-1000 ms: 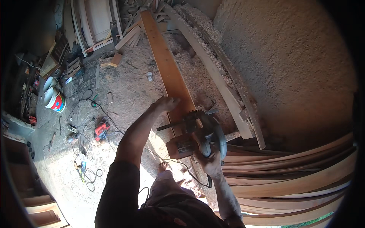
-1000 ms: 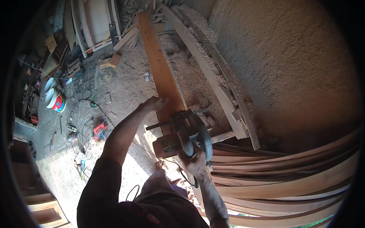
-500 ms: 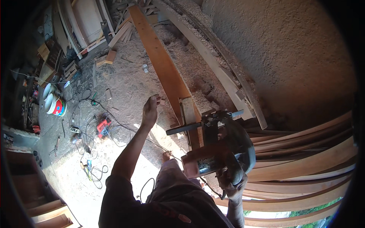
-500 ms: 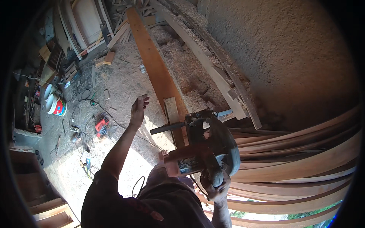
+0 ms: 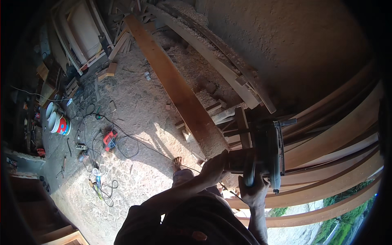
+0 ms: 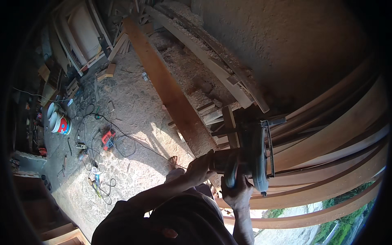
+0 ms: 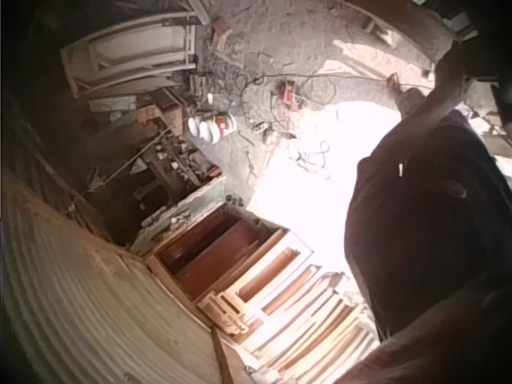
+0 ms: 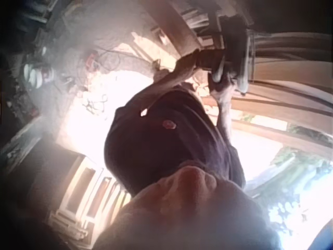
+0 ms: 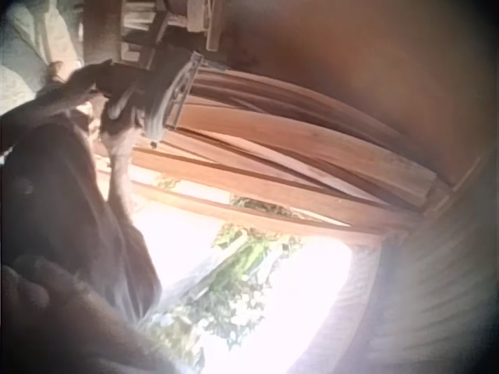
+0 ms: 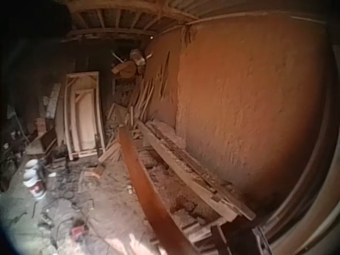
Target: The person uses a circular saw to cut along the edge of a long wooden plank, then moves the plank and other cut pieces of wood aside in a workshop.
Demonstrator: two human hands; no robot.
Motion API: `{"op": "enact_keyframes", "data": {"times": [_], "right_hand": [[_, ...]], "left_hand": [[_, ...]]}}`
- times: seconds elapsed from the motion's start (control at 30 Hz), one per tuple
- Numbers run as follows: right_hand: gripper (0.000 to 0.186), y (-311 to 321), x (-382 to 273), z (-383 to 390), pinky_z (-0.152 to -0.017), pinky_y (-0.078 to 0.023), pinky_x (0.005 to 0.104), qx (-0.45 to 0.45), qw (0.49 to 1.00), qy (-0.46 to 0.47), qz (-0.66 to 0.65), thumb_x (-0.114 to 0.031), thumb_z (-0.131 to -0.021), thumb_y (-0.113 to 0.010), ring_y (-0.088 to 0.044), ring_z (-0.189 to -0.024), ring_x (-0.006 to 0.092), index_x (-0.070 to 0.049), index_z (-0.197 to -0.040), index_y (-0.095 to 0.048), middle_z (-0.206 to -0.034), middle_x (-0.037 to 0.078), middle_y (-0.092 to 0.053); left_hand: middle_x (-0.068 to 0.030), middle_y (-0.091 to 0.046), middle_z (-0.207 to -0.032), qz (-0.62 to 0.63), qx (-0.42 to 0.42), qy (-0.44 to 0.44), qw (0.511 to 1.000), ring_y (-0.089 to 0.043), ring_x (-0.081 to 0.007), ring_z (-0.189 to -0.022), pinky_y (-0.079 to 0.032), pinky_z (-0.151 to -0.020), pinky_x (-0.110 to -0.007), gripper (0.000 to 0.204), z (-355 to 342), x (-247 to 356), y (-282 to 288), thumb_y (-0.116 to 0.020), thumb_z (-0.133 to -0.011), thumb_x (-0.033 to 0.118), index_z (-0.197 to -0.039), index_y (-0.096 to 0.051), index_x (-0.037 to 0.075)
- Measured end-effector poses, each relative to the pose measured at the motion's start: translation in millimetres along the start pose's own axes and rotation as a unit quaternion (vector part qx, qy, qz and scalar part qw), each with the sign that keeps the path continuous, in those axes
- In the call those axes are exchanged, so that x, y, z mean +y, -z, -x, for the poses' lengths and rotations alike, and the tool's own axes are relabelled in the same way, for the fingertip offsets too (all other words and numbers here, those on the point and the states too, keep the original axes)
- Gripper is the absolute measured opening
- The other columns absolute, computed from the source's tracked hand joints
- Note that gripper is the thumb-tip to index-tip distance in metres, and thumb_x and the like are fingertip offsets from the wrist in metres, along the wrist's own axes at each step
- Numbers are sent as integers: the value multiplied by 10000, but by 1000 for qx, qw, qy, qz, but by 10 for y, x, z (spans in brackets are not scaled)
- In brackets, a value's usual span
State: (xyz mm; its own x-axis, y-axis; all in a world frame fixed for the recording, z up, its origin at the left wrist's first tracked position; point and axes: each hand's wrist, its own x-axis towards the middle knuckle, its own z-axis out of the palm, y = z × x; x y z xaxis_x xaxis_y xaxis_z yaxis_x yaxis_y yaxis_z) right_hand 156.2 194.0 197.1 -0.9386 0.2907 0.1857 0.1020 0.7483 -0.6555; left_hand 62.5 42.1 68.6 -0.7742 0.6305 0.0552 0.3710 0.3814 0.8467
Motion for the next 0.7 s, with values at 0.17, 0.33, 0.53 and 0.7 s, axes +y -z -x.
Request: {"op": "enact_keyframes", "data": {"times": [0.17, 0.33, 0.53, 0.7], "right_hand": [[596, -155, 184, 82, -793, -551, 496, 33, 976, 162, 141, -211, -735, -845, -682, -921, 409, 10, -1248, -637, -1029, 222, -679], [557, -450, 165, 248, -803, -519, 523, -12, 975, 133, 179, -292, -844, -764, -651, -947, 419, -6, -1294, -603, -1077, 233, -646], [514, -607, -26, 435, -758, -532, 521, -104, 949, 108, 277, -329, -893, -683, -675, -910, 375, -22, -1300, -613, -1039, 220, -669], [269, -704, -139, 503, -679, -550, 485, -108, 944, 132, 282, -203, -877, -618, -692, -789, 308, -81, -1102, -700, -881, 100, -709]], "left_hand": [[-286, -478, -1413, -146, 113, -65, 981, -392, -518, -1383, -191, -1202, -671, 832, -85, -212, -594, -783, -811, 295, -1475, -388, -16], [-237, -512, -1382, -4, 103, -92, 990, -419, -466, -1365, -242, -1160, -665, 746, -127, -492, -885, -732, -823, 383, -1439, -461, 60], [-204, -597, -1312, 35, 12, -111, 993, -542, -387, -1248, -372, -1066, -521, 554, 9, -776, -931, -685, -890, 259, -1374, -530, 38], [-177, -668, -1254, 94, -93, -112, 985, -645, -321, -1150, -480, -987, -401, 402, 152, -916, -380, -645, -946, 155, -1320, -588, 20]]}}
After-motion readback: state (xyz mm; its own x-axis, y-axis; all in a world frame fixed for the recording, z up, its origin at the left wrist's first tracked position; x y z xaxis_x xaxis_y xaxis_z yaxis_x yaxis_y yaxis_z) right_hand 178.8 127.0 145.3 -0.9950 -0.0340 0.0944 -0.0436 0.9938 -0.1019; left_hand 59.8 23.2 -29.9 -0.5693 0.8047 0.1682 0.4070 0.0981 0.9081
